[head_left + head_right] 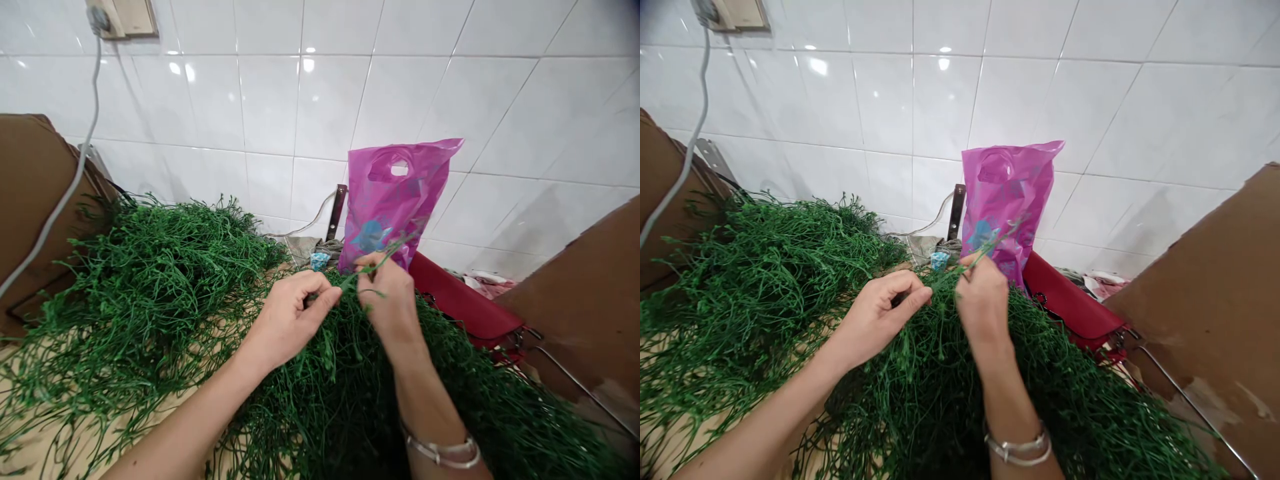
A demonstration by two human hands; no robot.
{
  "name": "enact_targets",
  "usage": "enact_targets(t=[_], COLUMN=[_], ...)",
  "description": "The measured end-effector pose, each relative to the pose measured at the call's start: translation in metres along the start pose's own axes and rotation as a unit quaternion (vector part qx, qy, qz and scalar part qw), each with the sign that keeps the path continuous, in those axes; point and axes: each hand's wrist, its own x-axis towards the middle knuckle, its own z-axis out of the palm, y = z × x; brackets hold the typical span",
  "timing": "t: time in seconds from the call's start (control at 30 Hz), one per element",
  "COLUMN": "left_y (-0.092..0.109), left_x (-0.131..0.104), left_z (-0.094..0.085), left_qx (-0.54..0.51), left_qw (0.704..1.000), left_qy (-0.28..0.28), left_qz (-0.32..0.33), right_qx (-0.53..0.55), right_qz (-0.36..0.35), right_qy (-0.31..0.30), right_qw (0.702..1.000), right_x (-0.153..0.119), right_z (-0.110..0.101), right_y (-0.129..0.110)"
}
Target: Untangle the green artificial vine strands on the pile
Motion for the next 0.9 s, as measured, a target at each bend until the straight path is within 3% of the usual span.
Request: enact_targets(t=[0.1,0.2,0.3,0.43,0.57,0.73,0.9], left_y=[0.006,-0.003,-0.02,-0.029,-0.025,-0.021,-0.023], left_x=[-0.003,0.0,0.007,0.012,0.012,0.011,0.012], left_z=[-0.003,-0.003,0.0,0.002,0.001,-0.001,-0.001], left_qx=[-0.063,-0.129,-0.18,-0.255,-0.265,-0.26,-0.261], left_qw=[0.998,0.989,0.977,0.956,0.951,0.956,0.956], left_qy=[-0.01,0.014,0.038,0.041,0.047,0.042,0.035], left_qz=[-0.01,-0.069,-0.108,-0.141,-0.151,-0.13,-0.13], right_qx=[-0.023,-0.032,-0.035,0.014,0.12,0.209,0.321], right_qz=[0.03,0.025,-0.001,-0.018,-0.004,0.043,0.07], right_qy=[0.031,0.022,0.002,0.022,-0.069,-0.158,-0.187], right_qw=[0.999,0.999,0.999,0.999,0.99,0.964,0.926], right_x=[0.013,0.015,0.007,-0.002,-0.008,-0.011,-0.009], right_z=[-0.021,-0.039,-0.045,-0.044,-0.04,-0.023,-0.01], right_y=[0.033,0.044,0.026,-0.016,-0.043,-0.045,-0.037])
